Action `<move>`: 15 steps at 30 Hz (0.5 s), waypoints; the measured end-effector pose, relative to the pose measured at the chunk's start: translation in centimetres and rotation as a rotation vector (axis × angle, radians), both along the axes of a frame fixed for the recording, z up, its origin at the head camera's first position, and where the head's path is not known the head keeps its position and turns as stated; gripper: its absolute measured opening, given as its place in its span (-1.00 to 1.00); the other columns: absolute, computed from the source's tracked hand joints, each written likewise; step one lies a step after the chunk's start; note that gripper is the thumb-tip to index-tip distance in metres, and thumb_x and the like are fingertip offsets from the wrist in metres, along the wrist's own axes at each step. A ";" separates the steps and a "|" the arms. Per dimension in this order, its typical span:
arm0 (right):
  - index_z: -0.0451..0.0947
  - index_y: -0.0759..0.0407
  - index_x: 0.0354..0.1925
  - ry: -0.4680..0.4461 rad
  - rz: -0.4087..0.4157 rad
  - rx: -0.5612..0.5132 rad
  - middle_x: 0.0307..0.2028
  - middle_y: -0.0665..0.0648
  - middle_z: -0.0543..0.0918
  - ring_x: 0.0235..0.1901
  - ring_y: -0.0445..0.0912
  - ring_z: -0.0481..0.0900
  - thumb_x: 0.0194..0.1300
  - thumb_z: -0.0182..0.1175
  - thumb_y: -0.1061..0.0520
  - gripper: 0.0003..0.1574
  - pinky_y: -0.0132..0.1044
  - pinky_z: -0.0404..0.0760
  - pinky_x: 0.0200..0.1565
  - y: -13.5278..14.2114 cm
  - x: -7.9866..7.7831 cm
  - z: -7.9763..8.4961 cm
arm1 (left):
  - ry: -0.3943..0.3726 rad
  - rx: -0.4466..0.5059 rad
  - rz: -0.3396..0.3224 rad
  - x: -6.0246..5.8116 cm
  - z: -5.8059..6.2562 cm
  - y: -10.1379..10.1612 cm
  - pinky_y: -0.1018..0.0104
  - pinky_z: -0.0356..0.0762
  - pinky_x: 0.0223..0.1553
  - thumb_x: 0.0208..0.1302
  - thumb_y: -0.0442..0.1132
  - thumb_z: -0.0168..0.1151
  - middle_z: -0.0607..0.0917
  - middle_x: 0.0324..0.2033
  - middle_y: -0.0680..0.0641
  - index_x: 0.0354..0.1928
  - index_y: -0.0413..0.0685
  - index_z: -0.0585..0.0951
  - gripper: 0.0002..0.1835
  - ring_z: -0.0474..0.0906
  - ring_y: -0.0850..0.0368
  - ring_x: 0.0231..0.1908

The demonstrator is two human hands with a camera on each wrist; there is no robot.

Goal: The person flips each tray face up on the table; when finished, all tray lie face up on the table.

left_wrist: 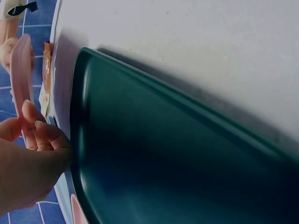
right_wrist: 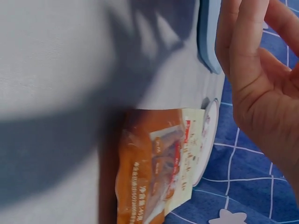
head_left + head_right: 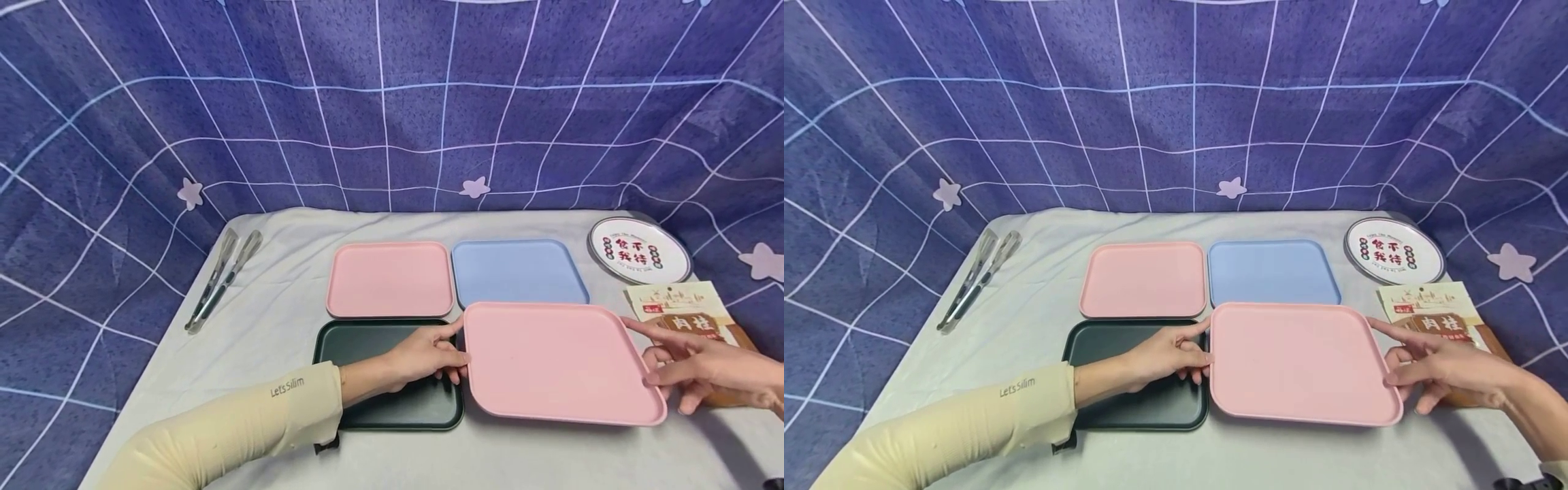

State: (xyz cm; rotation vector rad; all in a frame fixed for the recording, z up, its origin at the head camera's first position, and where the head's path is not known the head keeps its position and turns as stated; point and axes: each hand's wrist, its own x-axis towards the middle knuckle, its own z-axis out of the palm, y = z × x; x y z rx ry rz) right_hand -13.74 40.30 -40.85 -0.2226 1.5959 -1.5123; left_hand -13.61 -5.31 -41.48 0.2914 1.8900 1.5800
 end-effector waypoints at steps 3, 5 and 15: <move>0.12 -0.70 0.39 -0.054 0.020 -0.065 -0.10 0.04 0.57 -0.30 -0.01 0.72 0.47 -0.10 0.41 -0.01 -0.20 0.74 -0.37 -0.1 0.2 -0.4 | -0.004 -0.023 -0.016 0.1 -0.2 -0.1 0.40 0.37 -0.42 0.34 -0.23 0.30 0.76 -0.44 -0.05 0.56 0.09 0.15 -0.18 0.64 0.22 -0.52; 0.12 -0.69 0.39 -0.073 0.025 -0.071 -0.09 0.03 0.58 -0.30 -0.01 0.72 0.47 -0.11 0.41 -0.01 -0.21 0.73 -0.37 -0.2 0.3 -0.5 | -0.010 -0.038 -0.022 0.2 -0.3 -0.1 0.40 0.37 -0.43 0.32 -0.23 0.31 0.76 -0.46 -0.02 0.56 0.09 0.16 -0.17 0.63 0.23 -0.53; 0.15 -0.69 0.38 -0.018 0.041 -0.015 -0.15 0.06 0.56 -0.26 -0.06 0.69 0.43 -0.02 0.41 0.00 -0.27 0.71 -0.41 -0.5 0.3 -1.5 | -0.022 -0.105 -0.021 0.6 -0.8 0.8 0.46 0.32 -0.51 0.24 -0.32 0.35 0.70 -0.57 0.07 0.56 -0.12 0.10 -0.09 0.58 0.30 -0.60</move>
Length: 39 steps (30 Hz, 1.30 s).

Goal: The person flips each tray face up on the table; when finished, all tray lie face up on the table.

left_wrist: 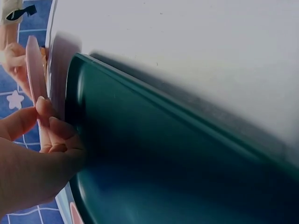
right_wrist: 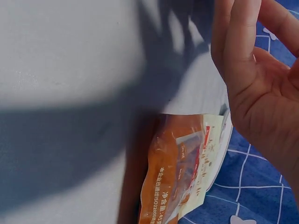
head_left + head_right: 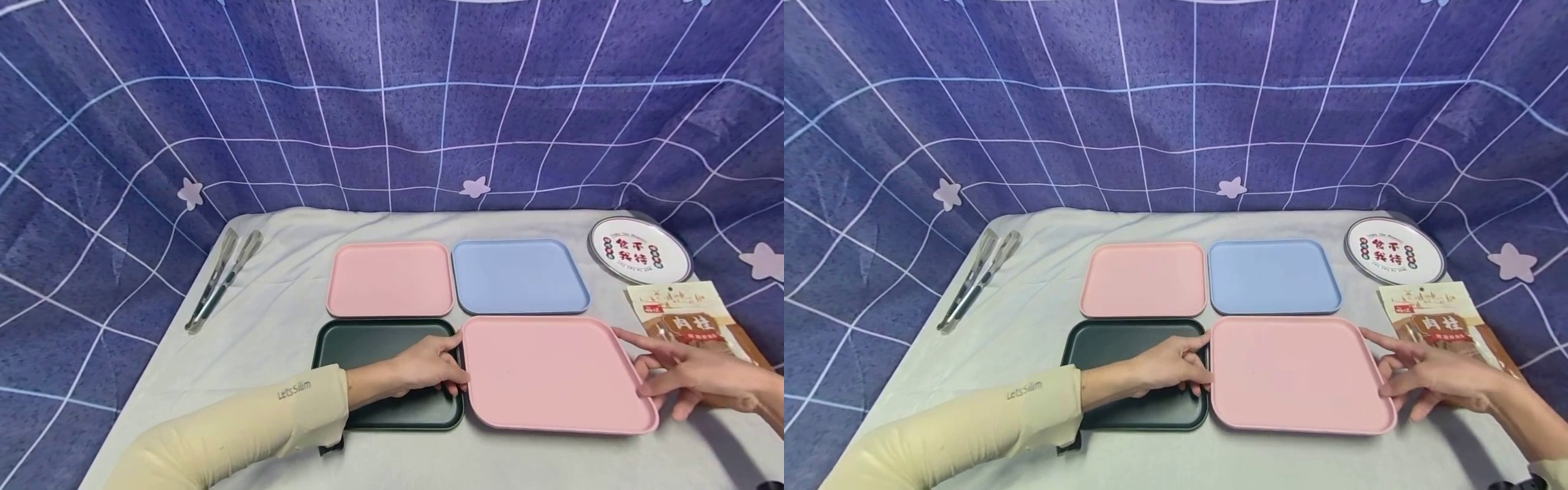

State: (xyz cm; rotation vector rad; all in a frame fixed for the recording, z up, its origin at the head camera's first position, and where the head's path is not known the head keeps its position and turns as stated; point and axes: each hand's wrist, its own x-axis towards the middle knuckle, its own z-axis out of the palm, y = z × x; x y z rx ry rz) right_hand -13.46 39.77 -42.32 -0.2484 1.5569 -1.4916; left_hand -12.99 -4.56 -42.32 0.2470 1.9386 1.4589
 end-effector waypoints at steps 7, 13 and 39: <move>0.10 -0.69 0.41 -0.017 0.045 -0.028 -0.15 0.08 0.58 -0.24 -0.13 0.66 0.41 -0.03 0.44 0.05 -0.31 0.69 -0.42 -0.1 -0.1 -0.6 | 0.008 -0.040 0.032 0.3 0.0 0.8 0.51 0.27 -0.58 0.15 -0.42 0.36 0.64 -0.66 0.08 0.54 -0.26 0.10 -0.06 0.53 0.31 -0.65; 0.11 -0.75 0.36 -0.021 0.047 -0.017 -0.17 0.05 0.57 -0.27 -0.11 0.67 0.41 0.00 0.42 0.06 -0.32 0.69 -0.43 -0.2 -0.5 -0.9 | 0.028 -0.073 0.071 0.5 -0.1 1.5 0.52 0.22 -0.63 0.11 -0.46 0.35 0.61 -0.70 0.07 0.53 -0.27 0.12 -0.05 0.49 0.29 -0.70; -0.15 -0.76 0.42 0.191 0.006 0.155 -0.31 0.05 0.54 -0.42 -0.15 0.62 0.35 0.17 0.33 0.18 -0.22 0.70 -0.48 -1.0 -0.6 -1.8 | 0.019 -0.232 -0.118 -0.9 1.3 1.4 0.41 0.46 -0.63 0.22 -0.30 0.37 0.78 -0.50 -0.13 0.57 -0.28 -0.02 0.00 0.53 0.22 -0.67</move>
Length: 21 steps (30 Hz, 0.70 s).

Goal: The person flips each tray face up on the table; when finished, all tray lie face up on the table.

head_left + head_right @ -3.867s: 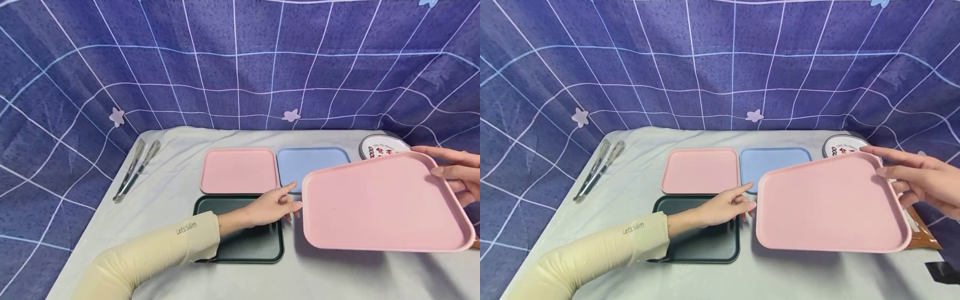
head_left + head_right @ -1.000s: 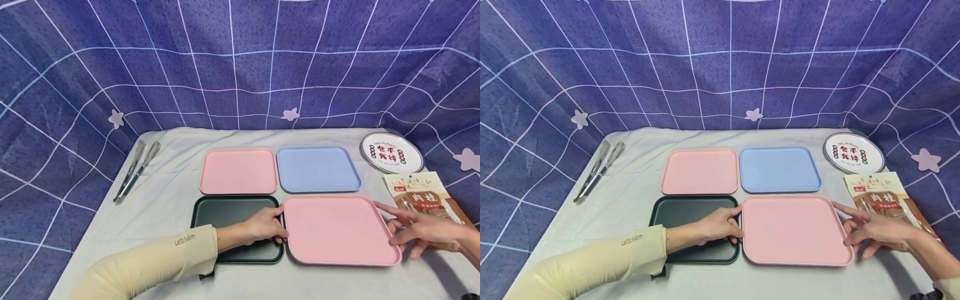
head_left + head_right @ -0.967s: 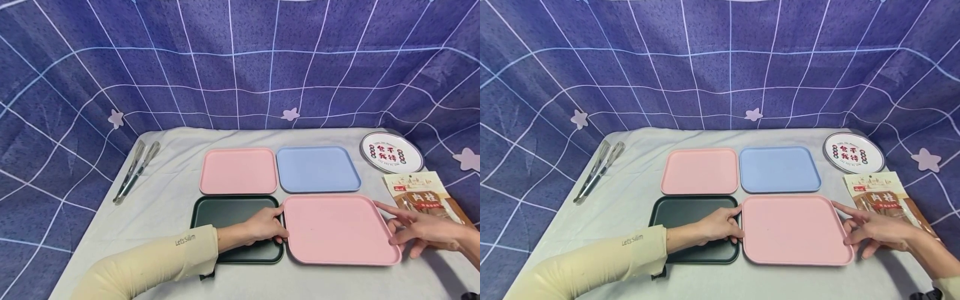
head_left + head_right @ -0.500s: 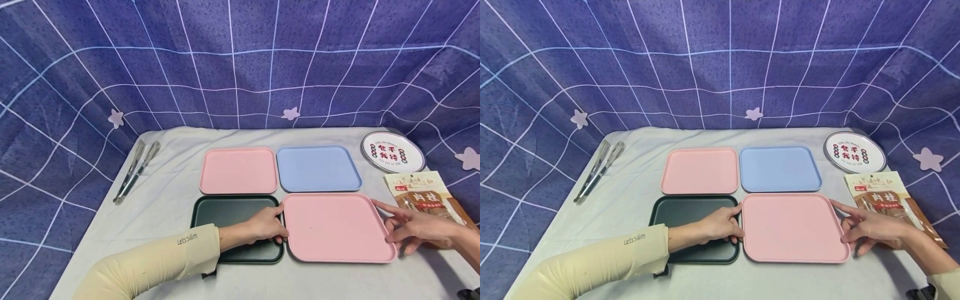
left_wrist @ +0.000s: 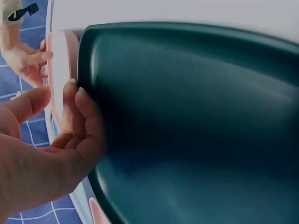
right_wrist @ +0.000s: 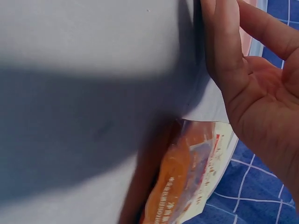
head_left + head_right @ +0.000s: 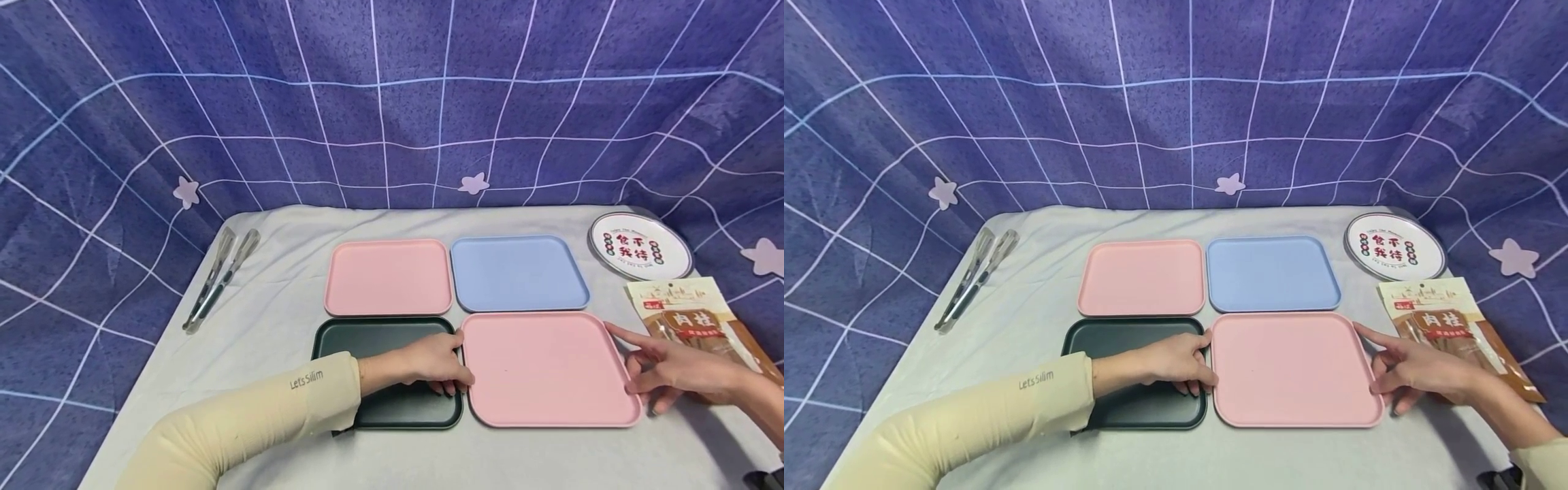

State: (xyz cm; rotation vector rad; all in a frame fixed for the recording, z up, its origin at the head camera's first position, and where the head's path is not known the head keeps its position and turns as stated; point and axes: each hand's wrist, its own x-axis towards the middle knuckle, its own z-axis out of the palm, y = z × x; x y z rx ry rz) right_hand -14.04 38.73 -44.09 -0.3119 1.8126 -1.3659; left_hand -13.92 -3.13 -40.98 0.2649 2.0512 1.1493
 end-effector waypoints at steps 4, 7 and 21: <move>-0.26 -0.68 0.48 0.002 0.005 0.006 -0.32 0.06 0.55 -0.43 -0.16 0.62 0.35 0.16 0.33 0.23 -0.22 0.70 -0.48 -0.1 0.1 0.1 | 0.006 -0.036 -0.031 -0.1 0.3 0.0 0.37 0.48 -0.61 0.22 -0.27 0.38 0.78 -0.50 -0.11 0.57 -0.27 -0.02 0.01 0.55 0.18 -0.64; -0.42 -0.45 0.57 -0.003 0.009 0.007 -0.32 0.05 0.55 -0.42 -0.17 0.62 0.36 0.16 0.33 0.28 -0.21 0.70 -0.47 -0.1 0.1 0.2 | 0.013 -0.066 -0.064 -0.2 0.6 -0.1 0.35 0.49 -0.60 0.23 -0.24 0.38 0.79 -0.48 -0.11 0.57 -0.25 -0.02 0.01 0.59 0.14 -0.62; -0.03 -0.88 0.28 0.034 -0.002 0.016 -0.32 0.05 0.60 -0.44 -0.17 0.62 0.35 0.19 0.31 0.12 -0.12 0.72 -0.47 -0.1 0.4 0.1 | 0.037 -0.113 -0.126 -0.4 0.8 -0.1 0.36 0.47 -0.59 0.23 -0.16 0.38 0.76 -0.53 -0.07 0.58 -0.27 -0.09 0.07 0.63 0.12 -0.57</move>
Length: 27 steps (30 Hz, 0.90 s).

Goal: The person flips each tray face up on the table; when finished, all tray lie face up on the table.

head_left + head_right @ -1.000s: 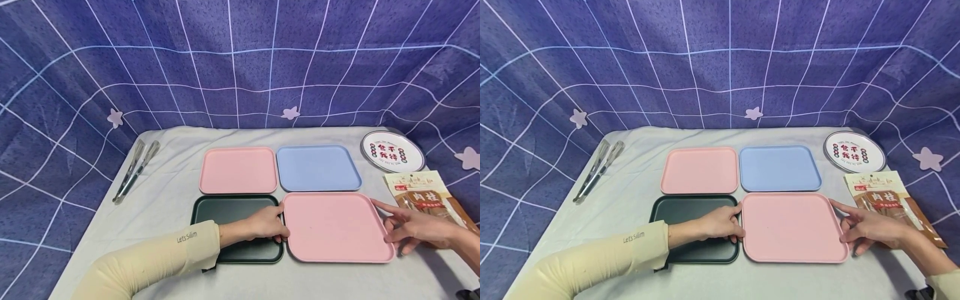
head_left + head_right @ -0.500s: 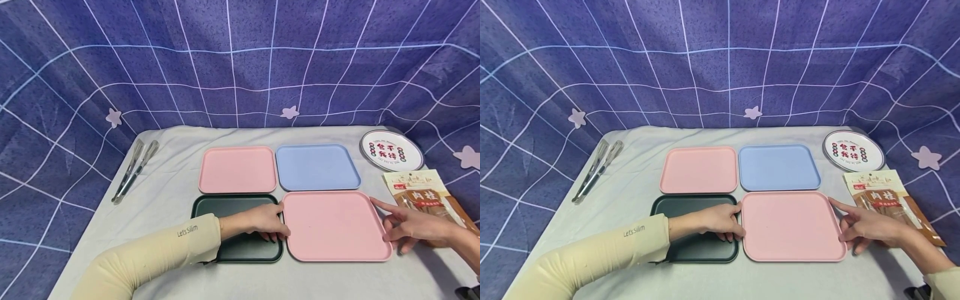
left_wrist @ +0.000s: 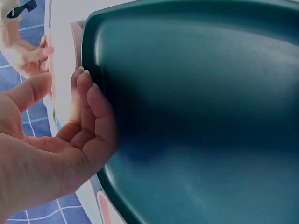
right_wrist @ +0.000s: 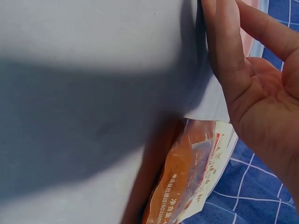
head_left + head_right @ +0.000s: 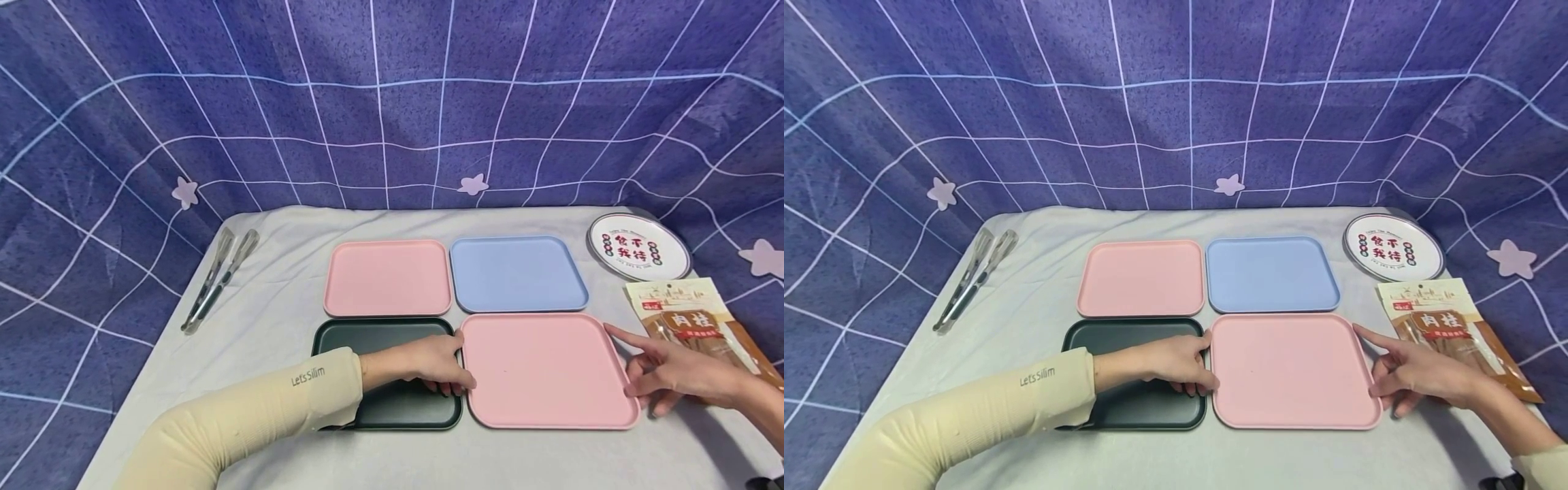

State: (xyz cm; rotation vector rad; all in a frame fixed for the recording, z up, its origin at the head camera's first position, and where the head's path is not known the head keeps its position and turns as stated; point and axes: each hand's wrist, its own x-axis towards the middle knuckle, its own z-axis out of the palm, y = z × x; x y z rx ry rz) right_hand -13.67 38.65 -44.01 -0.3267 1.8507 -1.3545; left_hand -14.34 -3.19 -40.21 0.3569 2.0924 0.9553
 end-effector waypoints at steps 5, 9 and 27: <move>-0.09 -0.85 0.32 0.003 -0.003 0.030 -0.32 0.05 0.57 -0.43 -0.19 0.61 0.35 0.20 0.29 0.14 -0.11 0.71 -0.48 -0.1 0.0 0.0 | 0.008 -0.016 -0.011 0.0 0.0 0.2 0.36 0.48 -0.59 0.24 -0.15 0.37 0.76 -0.54 -0.04 0.58 -0.27 -0.10 0.06 0.66 0.10 -0.55; -0.32 -0.63 0.50 0.007 -0.004 0.050 -0.32 0.05 0.55 -0.41 -0.21 0.59 0.34 0.21 0.28 0.26 -0.10 0.71 -0.48 -0.1 0.0 0.2 | 0.026 -0.034 -0.029 -0.1 0.0 0.3 0.36 0.49 -0.58 0.26 -0.13 0.34 0.75 -0.55 -0.02 0.58 -0.28 -0.08 0.04 0.67 0.09 -0.54; -0.36 0.28 0.58 0.132 -0.081 0.448 -0.35 0.18 0.56 -0.48 -0.06 0.57 0.38 0.26 0.06 0.20 -0.09 0.64 -0.59 -1.3 -0.2 4.6 | 0.064 0.029 0.050 -2.3 2.4 -3.6 0.27 0.54 -0.43 0.39 -0.05 0.21 0.79 -0.27 -0.17 0.60 -0.12 -0.05 -0.08 0.73 -0.13 -0.32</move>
